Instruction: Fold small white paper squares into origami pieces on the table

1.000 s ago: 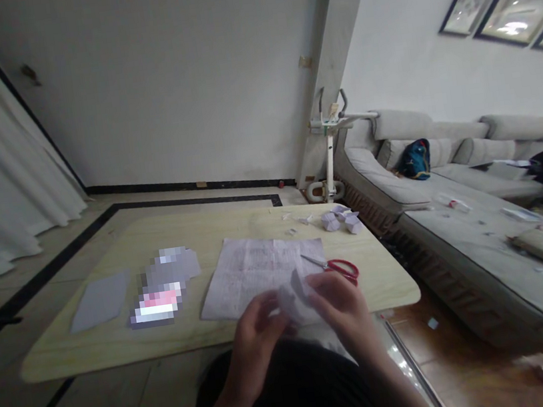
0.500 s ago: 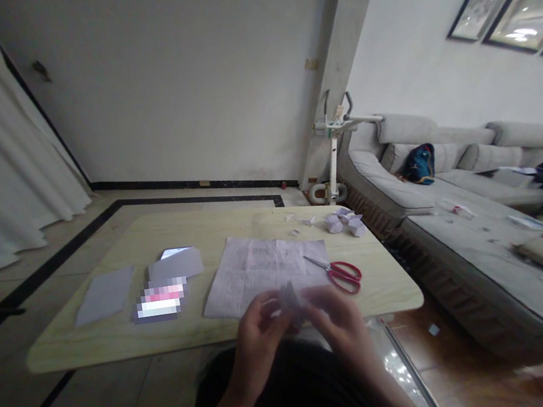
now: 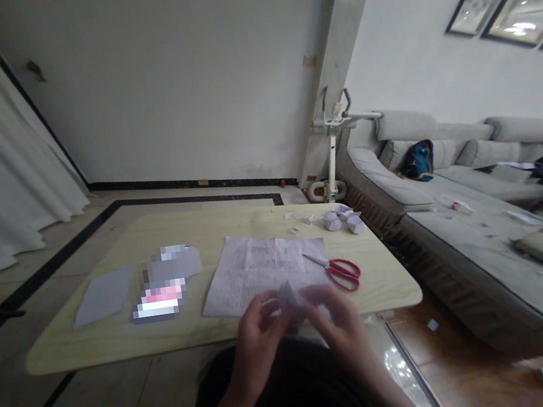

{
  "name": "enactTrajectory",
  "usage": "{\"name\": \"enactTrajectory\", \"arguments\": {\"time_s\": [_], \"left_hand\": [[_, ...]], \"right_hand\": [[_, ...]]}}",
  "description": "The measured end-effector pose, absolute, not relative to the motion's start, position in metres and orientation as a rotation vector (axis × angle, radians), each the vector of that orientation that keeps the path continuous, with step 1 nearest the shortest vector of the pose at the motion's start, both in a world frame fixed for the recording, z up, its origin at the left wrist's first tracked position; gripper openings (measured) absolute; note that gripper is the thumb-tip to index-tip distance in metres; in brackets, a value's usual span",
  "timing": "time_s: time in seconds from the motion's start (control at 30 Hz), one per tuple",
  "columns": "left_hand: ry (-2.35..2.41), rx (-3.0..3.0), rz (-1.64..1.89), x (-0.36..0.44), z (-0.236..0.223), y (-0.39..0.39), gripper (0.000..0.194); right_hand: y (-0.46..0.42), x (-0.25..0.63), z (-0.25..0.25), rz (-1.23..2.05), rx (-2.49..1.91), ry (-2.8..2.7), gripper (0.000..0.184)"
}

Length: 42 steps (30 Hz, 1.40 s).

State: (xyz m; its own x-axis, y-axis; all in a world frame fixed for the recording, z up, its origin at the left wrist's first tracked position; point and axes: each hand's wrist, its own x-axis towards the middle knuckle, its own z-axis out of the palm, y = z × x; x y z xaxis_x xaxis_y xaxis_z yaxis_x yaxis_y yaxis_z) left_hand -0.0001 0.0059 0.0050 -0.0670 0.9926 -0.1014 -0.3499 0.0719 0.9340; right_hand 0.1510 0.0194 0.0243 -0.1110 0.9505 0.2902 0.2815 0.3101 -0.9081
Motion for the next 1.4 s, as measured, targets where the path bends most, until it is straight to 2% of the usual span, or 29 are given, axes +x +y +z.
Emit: {"name": "enactTrajectory", "arguments": {"time_s": [0.4,1.4], "left_hand": [[1.035,0.828,1.341,0.0,0.007,0.005,0.04],[1.007,0.846,1.276,0.002,0.011,0.0,0.043]], "right_hand": [[0.015,0.15,0.029,0.897,-1.182,-1.544,0.016],[0.012,0.15,0.019,0.711,-1.168,-1.563,0.018]]}}
